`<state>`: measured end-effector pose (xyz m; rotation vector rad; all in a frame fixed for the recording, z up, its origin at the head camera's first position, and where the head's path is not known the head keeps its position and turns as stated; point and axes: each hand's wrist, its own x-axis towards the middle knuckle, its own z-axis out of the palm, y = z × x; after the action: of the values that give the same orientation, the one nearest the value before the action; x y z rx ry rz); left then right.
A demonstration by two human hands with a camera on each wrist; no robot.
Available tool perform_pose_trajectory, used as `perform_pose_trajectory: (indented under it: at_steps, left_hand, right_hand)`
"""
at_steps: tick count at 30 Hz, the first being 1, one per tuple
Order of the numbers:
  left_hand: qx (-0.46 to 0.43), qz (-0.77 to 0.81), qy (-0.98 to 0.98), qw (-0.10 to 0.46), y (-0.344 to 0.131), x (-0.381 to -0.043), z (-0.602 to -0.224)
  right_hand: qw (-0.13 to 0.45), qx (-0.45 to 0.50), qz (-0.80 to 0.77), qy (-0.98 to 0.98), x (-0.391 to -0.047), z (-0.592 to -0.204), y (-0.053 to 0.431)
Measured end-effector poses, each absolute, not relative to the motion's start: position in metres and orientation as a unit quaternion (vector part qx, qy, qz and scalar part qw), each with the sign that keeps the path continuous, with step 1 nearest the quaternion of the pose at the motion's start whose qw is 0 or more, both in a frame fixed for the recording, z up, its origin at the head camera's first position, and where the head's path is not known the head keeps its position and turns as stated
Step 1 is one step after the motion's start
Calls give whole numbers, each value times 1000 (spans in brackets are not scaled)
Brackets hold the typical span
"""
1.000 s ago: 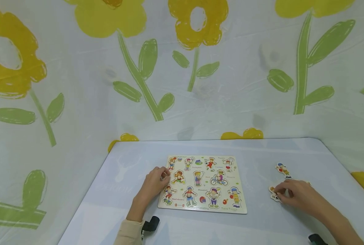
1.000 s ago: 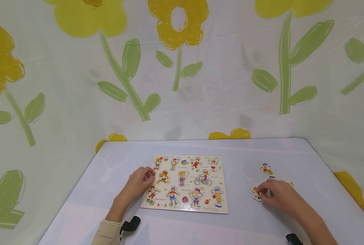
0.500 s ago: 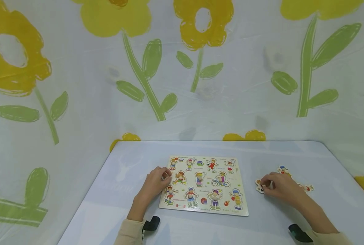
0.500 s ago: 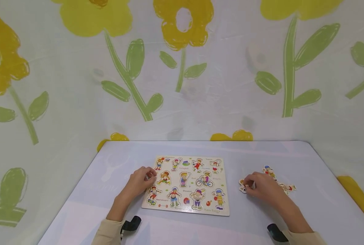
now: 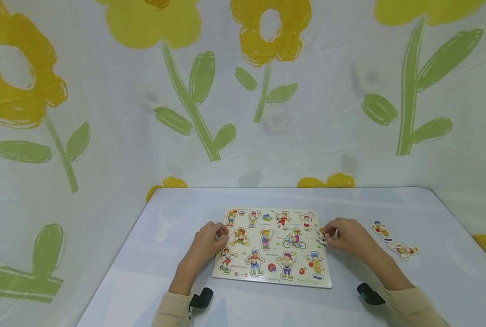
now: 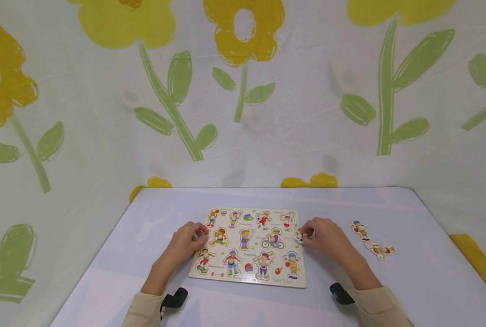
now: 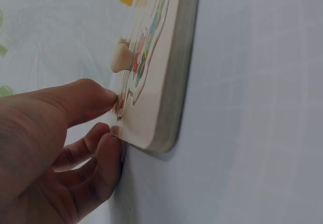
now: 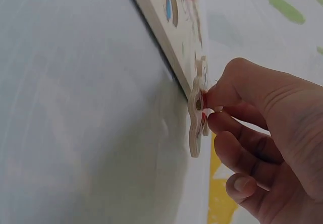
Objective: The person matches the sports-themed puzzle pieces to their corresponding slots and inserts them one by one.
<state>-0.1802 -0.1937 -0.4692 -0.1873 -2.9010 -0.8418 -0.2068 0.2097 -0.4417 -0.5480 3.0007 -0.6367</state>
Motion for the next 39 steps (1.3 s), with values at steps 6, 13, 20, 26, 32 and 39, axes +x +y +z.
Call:
perform_pose_trajectory:
  at_steps: [6,13,20,26,32,39]
  left_hand:
    - [-63,-277,-957,59,-195,-181,-469]
    - [-66,-283,-955,54,-195,-181,-468]
    - [-65,-285,-955,53,-196,-181,-469]
    - [-63,-288,-954,47,-195,-181,-468]
    - [-63,-290,-954,45,-195,-181,-468]
    - [-61,-287,-955,42,-195,-181,-469]
  right_hand:
    - [-1,-188,-209,960,-216,-442,193]
    - [-21,-190,-209,959,-226,-444,171]
    - [-60,-167,-209,962,-231,-452,153]
    - [-64,-153,-221,961,-233,-454,139]
    - [-57,-147,-216,964,-236,-450,125]
    - [-50,-142,-214,965,-240,-454,117]
